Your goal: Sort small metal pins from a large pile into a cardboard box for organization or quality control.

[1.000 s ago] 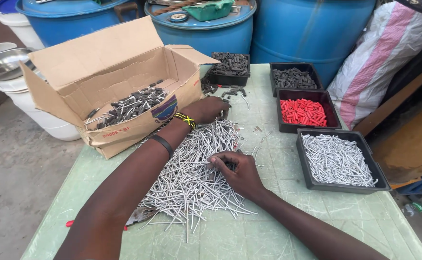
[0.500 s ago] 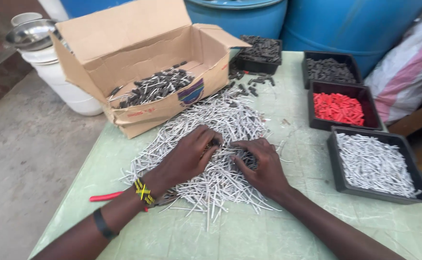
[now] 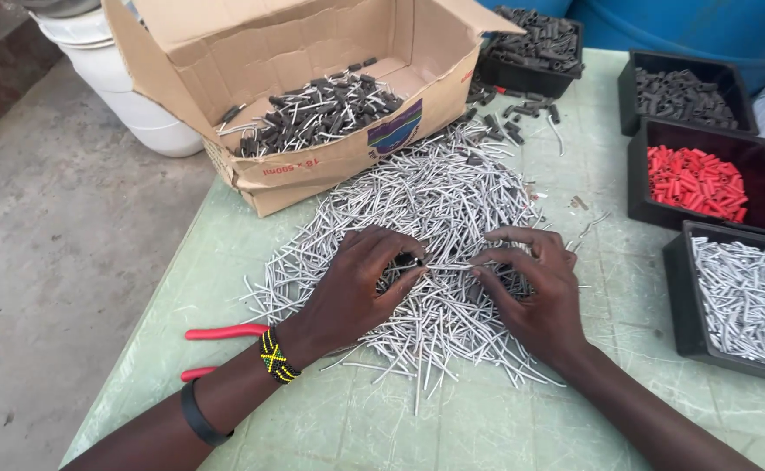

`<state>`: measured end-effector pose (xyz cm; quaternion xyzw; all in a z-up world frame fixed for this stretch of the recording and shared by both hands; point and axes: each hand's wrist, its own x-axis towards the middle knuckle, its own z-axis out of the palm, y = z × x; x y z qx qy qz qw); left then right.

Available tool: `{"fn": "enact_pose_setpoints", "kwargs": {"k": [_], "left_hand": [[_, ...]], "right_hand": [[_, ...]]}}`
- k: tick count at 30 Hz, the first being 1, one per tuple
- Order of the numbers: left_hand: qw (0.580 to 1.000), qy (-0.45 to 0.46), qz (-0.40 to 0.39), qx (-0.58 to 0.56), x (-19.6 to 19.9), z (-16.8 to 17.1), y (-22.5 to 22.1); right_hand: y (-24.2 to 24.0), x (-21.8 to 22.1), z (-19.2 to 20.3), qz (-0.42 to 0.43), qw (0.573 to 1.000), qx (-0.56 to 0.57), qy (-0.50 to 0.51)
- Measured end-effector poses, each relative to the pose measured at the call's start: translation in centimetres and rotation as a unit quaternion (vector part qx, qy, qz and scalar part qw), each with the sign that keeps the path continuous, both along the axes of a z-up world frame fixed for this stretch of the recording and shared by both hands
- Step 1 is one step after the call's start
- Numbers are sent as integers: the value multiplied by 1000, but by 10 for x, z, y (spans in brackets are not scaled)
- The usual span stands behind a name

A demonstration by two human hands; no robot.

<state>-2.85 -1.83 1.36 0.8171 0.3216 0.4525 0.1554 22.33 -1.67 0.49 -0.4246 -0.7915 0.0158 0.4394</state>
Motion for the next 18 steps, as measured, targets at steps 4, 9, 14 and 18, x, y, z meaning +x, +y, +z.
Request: {"fn": "enact_pose_setpoints", "kwargs": {"k": [4,9,14,18], "left_hand": [[1000,-5,17,4,0,-7,2],[1000,6,30,2,2,-10,2],[999,-26,32,-10,3,-6,-1],[995,-77,35,-47,3,-8,-1]], "right_hand": [[0,-2,-5,19,999,-18,30],[-8,-7,7,38,996,-37,77],[-6,-5,1,62,995,-22,73],[-4,-4,-3,66,993,-33,92]]}}
